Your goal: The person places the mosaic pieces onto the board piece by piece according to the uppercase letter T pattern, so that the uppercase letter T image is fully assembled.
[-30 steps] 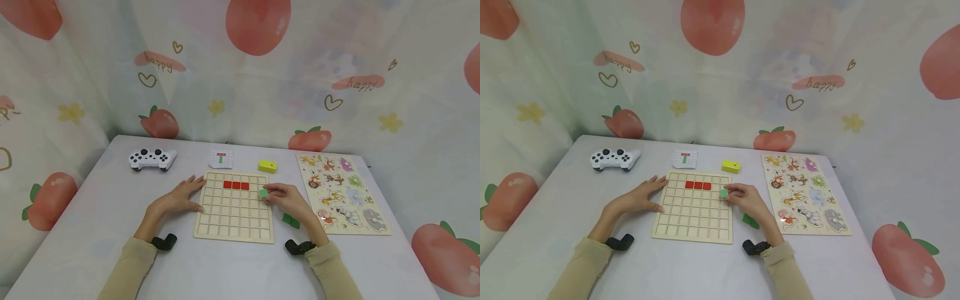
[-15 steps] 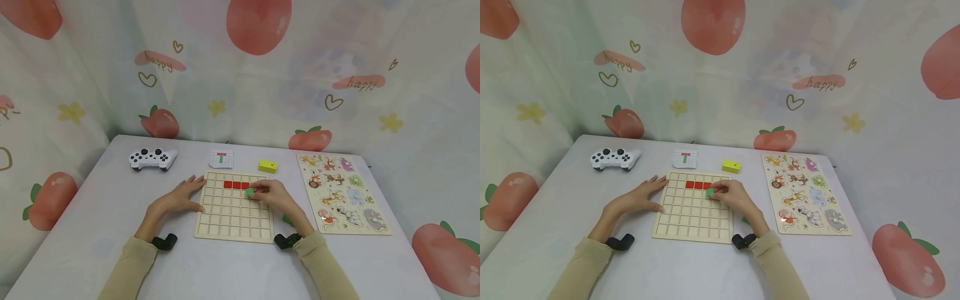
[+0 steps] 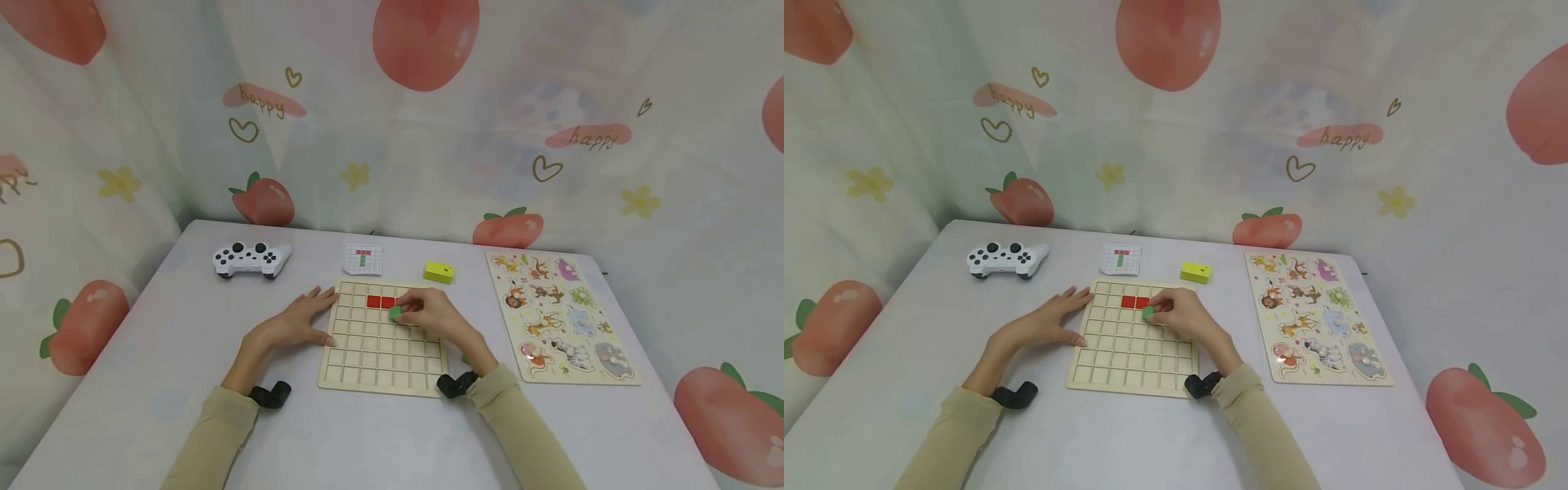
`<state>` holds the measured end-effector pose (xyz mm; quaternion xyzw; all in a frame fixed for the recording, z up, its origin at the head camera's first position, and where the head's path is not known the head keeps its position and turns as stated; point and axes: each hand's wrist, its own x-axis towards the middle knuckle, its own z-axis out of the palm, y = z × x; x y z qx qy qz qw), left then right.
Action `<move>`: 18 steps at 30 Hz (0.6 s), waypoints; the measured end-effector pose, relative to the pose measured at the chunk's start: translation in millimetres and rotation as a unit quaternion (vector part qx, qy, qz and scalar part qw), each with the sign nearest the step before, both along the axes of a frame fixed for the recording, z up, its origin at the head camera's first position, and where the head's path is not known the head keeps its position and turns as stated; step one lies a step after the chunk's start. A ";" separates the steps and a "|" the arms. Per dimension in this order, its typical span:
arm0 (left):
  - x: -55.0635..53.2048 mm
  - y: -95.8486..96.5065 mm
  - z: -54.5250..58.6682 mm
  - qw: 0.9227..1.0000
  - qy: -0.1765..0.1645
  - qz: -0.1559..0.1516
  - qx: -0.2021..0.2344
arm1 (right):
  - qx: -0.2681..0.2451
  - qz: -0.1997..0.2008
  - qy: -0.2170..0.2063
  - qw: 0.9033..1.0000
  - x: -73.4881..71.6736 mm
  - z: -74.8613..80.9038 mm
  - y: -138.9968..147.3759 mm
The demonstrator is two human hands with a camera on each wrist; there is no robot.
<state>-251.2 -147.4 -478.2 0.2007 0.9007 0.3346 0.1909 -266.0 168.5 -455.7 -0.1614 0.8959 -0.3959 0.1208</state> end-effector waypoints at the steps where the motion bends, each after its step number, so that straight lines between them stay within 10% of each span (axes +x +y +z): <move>1: 0.1 0.2 0.1 1.000 -0.001 0.001 -0.001 | 0.002 0.004 -0.002 1.000 -0.6 0.3 -1.3; 18: -0.7 -0.7 -0.9 1.000 -0.005 0.001 0.002 | 0.056 0.038 0.000 0.998 -8.4 -2.6 -20.0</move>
